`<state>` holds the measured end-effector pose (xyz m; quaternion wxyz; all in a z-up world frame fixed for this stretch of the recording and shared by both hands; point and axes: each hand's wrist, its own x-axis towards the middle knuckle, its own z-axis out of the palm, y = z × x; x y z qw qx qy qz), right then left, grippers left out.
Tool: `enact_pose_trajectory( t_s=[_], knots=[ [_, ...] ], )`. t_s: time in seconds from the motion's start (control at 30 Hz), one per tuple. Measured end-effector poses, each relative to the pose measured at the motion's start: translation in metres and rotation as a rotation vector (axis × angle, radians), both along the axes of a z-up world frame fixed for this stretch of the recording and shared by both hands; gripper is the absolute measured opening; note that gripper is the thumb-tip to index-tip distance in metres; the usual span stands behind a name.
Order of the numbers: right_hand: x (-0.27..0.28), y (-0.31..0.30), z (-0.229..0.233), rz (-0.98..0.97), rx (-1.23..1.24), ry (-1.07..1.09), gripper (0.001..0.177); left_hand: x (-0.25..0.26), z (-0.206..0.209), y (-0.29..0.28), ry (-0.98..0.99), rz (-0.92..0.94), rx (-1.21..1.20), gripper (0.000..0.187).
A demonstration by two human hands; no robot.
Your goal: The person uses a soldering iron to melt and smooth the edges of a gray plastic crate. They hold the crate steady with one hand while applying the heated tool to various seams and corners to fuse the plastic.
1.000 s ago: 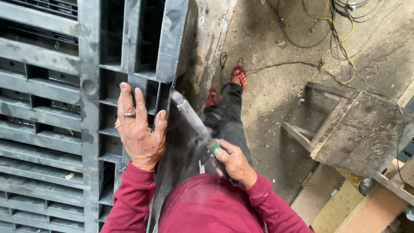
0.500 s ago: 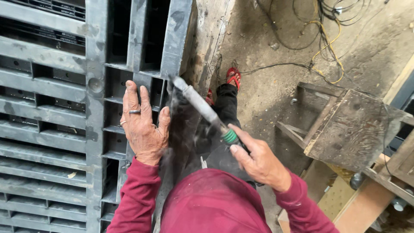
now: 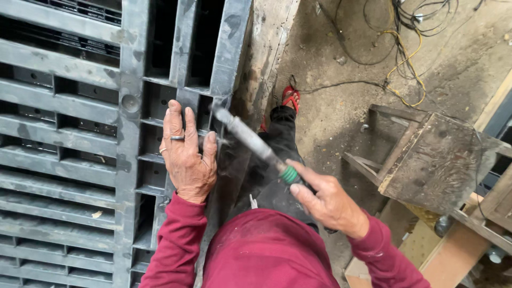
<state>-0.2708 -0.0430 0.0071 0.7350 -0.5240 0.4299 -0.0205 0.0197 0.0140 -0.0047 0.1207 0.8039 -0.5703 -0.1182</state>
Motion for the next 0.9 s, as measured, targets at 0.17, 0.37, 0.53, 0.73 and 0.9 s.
enact_pose_trajectory(
  t_s=[0.17,0.37,0.53,0.73,0.9],
  knots=[
    [0.013,0.044,-0.026,-0.191,0.086,-0.031,0.052,-0.001,-0.001,0.0,-0.003,0.002,0.003,0.057],
    [0.034,0.094,-0.054,-0.528,0.436,-0.228,0.053,0.0,-0.002,-0.001,0.005,-0.013,-0.013,0.059],
    [0.032,0.112,-0.058,-0.519,0.522,-0.343,0.056,-0.001,-0.004,0.001,-0.012,-0.016,-0.007,0.058],
    [0.036,0.107,-0.06,-0.501,0.568,-0.389,0.055,-0.004,-0.004,0.001,-0.028,-0.004,0.014,0.058],
    [0.041,0.103,-0.063,-0.514,0.632,-0.405,0.056,-0.004,-0.004,0.0,-0.03,0.001,0.019,0.058]
  ],
)
